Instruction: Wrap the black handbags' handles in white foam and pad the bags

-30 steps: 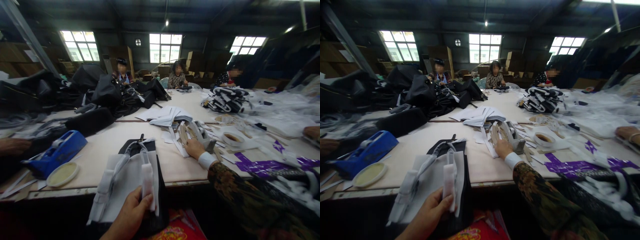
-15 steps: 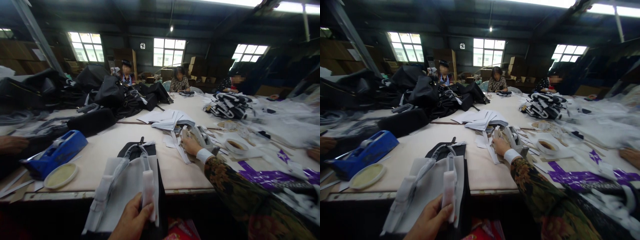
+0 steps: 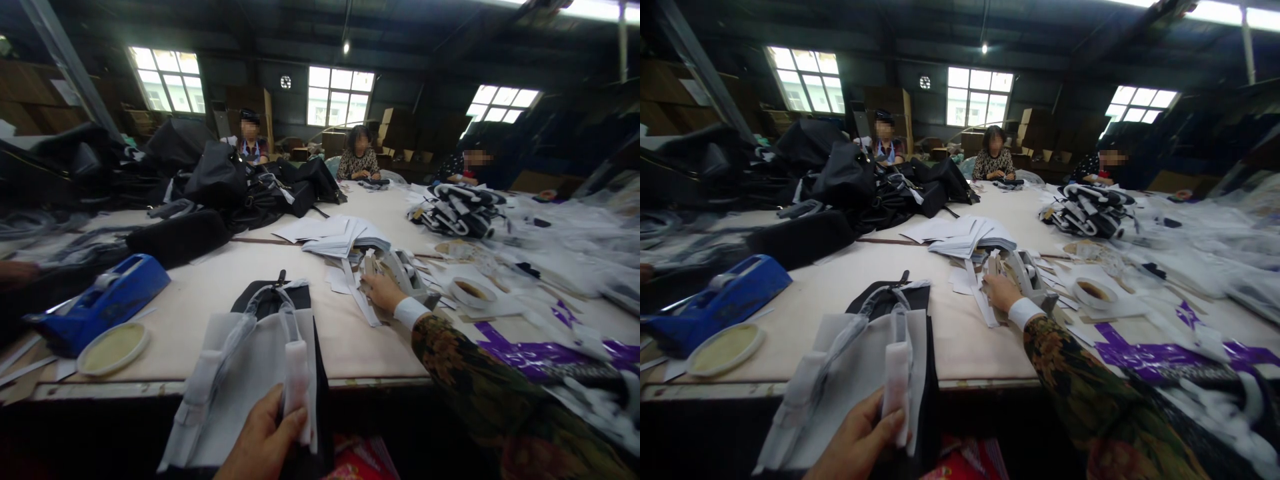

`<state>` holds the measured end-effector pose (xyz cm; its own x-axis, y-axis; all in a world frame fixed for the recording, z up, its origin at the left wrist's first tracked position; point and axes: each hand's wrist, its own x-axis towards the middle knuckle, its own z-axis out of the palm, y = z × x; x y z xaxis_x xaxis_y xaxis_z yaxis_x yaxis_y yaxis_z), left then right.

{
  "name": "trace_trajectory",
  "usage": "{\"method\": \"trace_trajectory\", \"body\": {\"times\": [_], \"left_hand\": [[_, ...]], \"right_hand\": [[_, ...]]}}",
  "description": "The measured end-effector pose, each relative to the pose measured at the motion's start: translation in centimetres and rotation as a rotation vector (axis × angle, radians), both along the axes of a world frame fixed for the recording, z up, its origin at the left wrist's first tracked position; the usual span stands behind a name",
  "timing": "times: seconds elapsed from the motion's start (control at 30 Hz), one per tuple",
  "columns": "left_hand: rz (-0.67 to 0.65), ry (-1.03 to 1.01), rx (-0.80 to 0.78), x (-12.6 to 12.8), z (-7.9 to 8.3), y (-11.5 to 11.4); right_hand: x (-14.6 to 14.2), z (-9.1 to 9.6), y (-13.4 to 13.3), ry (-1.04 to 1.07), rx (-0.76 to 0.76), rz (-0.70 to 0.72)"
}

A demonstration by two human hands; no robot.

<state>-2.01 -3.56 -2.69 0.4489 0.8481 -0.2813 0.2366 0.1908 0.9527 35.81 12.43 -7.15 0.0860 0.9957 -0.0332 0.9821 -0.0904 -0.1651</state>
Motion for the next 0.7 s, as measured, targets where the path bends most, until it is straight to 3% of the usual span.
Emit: {"method": "trace_trajectory", "body": {"times": [0.5, 0.7], "left_hand": [[0.02, -0.025, -0.007, 0.1, 0.0, 0.1], [0.024, -0.004, -0.024, 0.0, -0.2, 0.1]], "right_hand": [[-1.2, -1.6, -2.4, 0.21, 0.214, -0.063], [-1.2, -1.9, -2.3, 0.445, 0.326, -0.222]]}}
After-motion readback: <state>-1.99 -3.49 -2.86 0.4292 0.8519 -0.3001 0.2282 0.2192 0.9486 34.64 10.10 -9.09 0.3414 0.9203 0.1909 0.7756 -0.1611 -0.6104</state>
